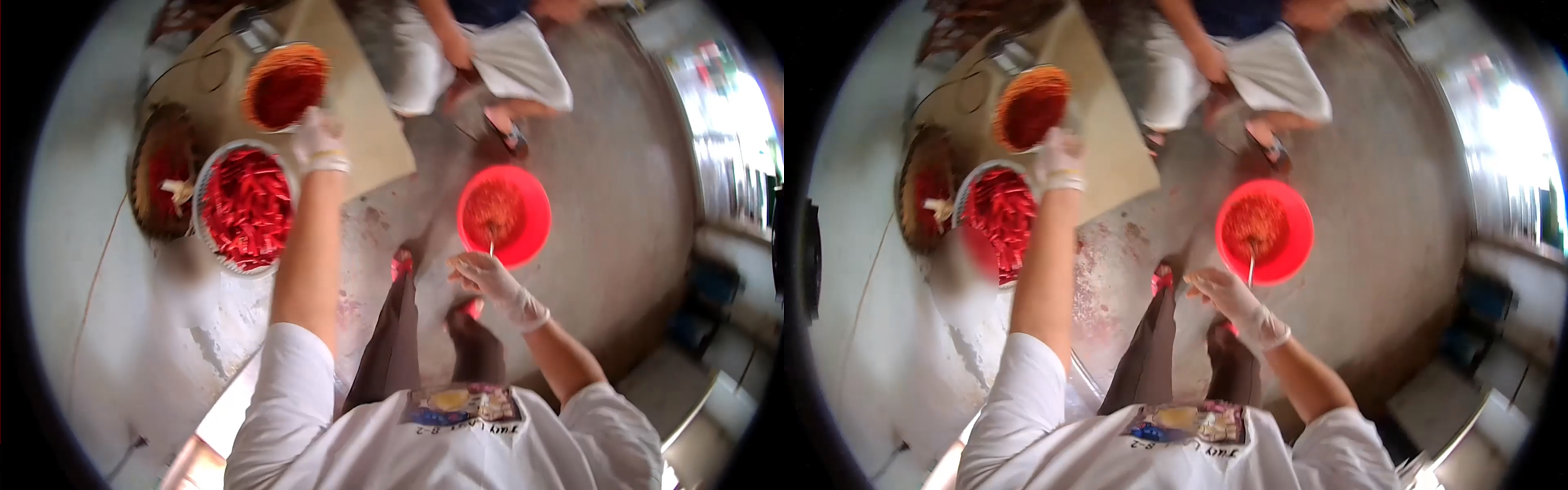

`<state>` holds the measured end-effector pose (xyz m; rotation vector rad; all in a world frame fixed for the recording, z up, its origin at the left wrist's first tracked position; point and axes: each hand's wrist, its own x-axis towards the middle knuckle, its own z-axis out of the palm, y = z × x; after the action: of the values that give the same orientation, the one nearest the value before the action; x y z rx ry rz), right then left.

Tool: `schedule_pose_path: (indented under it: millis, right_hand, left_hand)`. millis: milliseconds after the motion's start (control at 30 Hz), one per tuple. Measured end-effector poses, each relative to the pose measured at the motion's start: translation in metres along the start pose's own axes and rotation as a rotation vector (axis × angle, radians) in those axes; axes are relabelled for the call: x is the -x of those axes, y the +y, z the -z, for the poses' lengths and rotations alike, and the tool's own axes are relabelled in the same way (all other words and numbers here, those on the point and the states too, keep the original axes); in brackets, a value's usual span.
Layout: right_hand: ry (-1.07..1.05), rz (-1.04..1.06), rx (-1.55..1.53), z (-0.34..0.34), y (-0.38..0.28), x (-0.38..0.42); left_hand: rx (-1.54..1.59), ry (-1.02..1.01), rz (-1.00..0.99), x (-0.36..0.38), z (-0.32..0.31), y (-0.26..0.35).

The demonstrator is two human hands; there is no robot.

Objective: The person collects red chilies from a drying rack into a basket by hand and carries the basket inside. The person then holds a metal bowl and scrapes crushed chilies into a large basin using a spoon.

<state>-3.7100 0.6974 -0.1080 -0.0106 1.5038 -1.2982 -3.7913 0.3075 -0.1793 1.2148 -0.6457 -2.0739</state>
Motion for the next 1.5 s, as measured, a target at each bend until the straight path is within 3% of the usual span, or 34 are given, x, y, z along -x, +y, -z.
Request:
schedule_pose_path:
  millis: [133, 267, 400, 533, 600, 767, 833, 867, 967, 1033, 1167, 1233, 1333, 1400, 1467, 1500]
  right_hand:
    - [0.083, 0.002, 0.059, 0.040, 0.055, 0.026]
    - [0.150, -0.111, 0.132, 0.083, 0.103, 0.050]
    - [0.236, -0.056, 0.114, 0.121, 0.157, 0.067]
    - [0.260, -0.143, 0.006, 0.162, 0.167, 0.087]
    - [0.251, -0.006, -0.099, 0.193, 0.185, 0.084]
    - [0.347, 0.090, -0.160, 0.258, 0.167, 0.074]
    - [0.301, 0.288, -0.124, 0.297, 0.184, 0.042]
    - [0.392, 0.222, -0.002, 0.297, 0.155, 0.052]
    - [0.340, 0.305, -0.070, 0.320, 0.151, 0.013]
    - [0.305, 0.243, -0.055, 0.320, 0.164, -0.029]
    - [0.371, 0.062, -0.150, 0.355, 0.225, -0.114]
    - [0.352, 0.180, -0.282, 0.370, 0.260, -0.140]
    - [0.411, 0.209, -0.483, 0.382, 0.303, -0.180]
    - [0.452, 0.240, -0.576, 0.388, 0.321, -0.201]
    - [0.457, 0.317, -0.625, 0.389, 0.339, -0.215]
    - [0.443, 0.359, -0.561, 0.390, 0.341, -0.214]
  left_hand:
    - [-0.266, -0.086, 0.120, 0.019, -0.005, 0.026]
    - [-0.266, -0.122, 0.048, 0.051, -0.010, 0.031]
    - [-0.315, -0.181, 0.097, 0.032, 0.027, 0.030]
    - [-0.423, -0.480, 0.049, 0.134, 0.033, 0.006]
    - [-0.430, -0.584, 0.131, 0.203, 0.019, -0.010]
    - [-0.590, -0.623, 0.295, 0.265, 0.010, -0.077]
    - [-0.701, -0.631, 0.385, 0.257, 0.025, -0.124]
    - [-0.747, -0.649, 0.413, 0.257, 0.031, -0.149]
    - [-0.884, -0.728, 0.422, 0.254, 0.041, -0.227]
    - [-0.969, -0.792, 0.414, 0.229, 0.060, -0.270]
    - [-1.062, -0.932, 0.248, 0.180, 0.088, -0.356]
    - [-1.128, -1.047, 0.089, 0.146, 0.104, -0.394]
    - [-1.213, -1.275, -0.768, 0.118, 0.127, -0.443]
    - [-1.261, -1.330, -0.972, 0.106, 0.128, -0.465]
    - [-1.367, -1.285, -0.753, 0.105, 0.135, -0.479]
    - [-1.282, -1.336, -0.876, 0.091, 0.140, -0.493]
